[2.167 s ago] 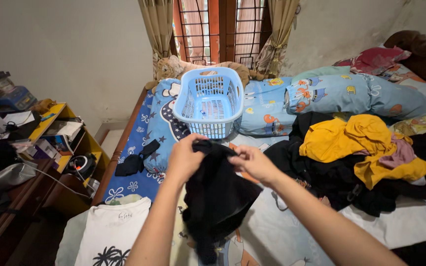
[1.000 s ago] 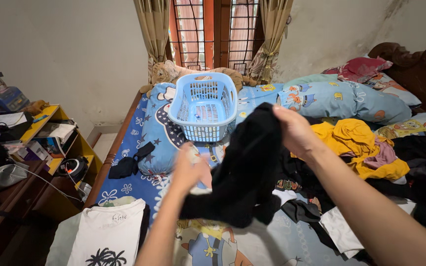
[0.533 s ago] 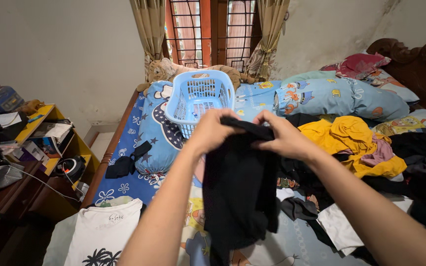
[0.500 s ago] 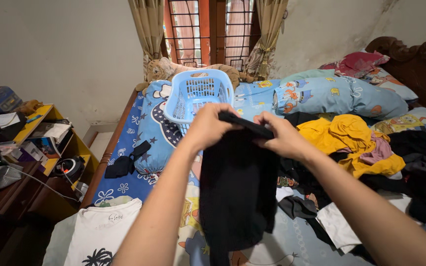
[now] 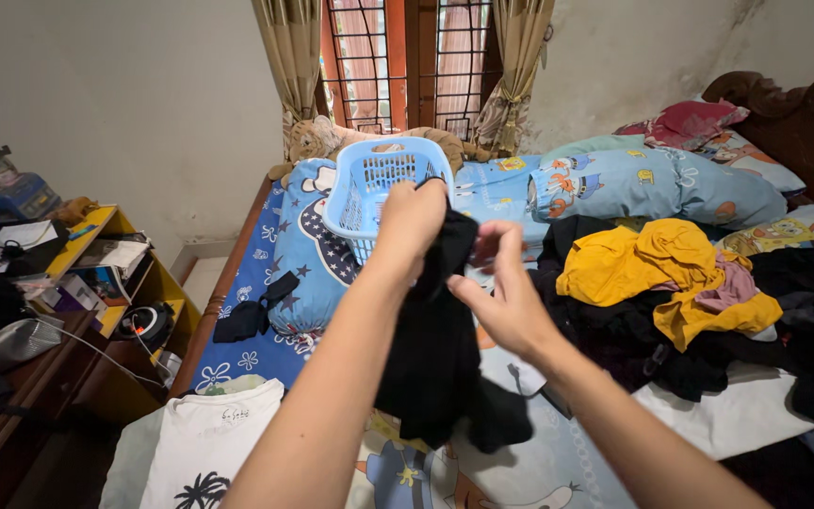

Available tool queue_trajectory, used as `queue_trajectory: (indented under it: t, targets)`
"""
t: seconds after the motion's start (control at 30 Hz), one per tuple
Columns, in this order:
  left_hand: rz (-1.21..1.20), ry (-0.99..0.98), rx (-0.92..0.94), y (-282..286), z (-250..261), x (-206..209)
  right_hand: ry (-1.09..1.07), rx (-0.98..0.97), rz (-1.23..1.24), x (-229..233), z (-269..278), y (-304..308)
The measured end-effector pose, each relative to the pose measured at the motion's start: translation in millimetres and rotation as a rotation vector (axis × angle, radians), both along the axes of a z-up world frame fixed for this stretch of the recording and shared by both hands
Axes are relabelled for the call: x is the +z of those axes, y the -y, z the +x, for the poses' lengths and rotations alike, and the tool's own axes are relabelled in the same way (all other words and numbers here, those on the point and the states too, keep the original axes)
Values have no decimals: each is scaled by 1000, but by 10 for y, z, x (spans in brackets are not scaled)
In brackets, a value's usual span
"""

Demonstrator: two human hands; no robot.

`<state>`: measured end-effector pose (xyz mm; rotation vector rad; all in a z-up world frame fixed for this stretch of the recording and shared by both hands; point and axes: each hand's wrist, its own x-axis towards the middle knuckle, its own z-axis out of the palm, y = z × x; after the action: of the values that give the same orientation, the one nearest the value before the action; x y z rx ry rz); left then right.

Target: The person folds several t-shirts one by one on a bed. They smooth each shirt, fold the sides and bottom up, and place the folded shirts into a neat stack on the bed.

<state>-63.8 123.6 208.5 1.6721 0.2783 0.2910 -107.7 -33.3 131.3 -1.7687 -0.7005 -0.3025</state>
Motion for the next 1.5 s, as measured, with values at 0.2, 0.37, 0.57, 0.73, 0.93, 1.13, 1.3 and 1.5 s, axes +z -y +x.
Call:
queue_trajectory:
  t: [0.2, 0.37, 0.57, 0.73, 0.93, 1.13, 1.3, 1.5]
  targets:
    - [-711, 32, -676, -33, -182, 160, 198, -161, 344, 76, 227, -360]
    - [74, 370, -401, -465, -300, 175, -257, 7, 281, 478, 456, -207]
    - [-120, 426, -709, -343, -280, -536, -35, 295, -214, 1198, 456, 101]
    - [-53, 382, -715, -167, -278, -1065, -62, 292, 0, 1611, 491, 368]
    - [223, 499, -455, 95, -496, -1378, -51, 217, 87, 1808, 407, 626]
    - [146, 266, -139, -49, -512, -1641, -63, -49, 228, 2039, 441, 988]
    - [336, 182, -317, -687, -667, -2239, 10, -91, 275, 1881, 806, 1569]
    - [570, -222, -57, -1691, -828, -2370, -23, -483, -66, 894, 1542, 2305]
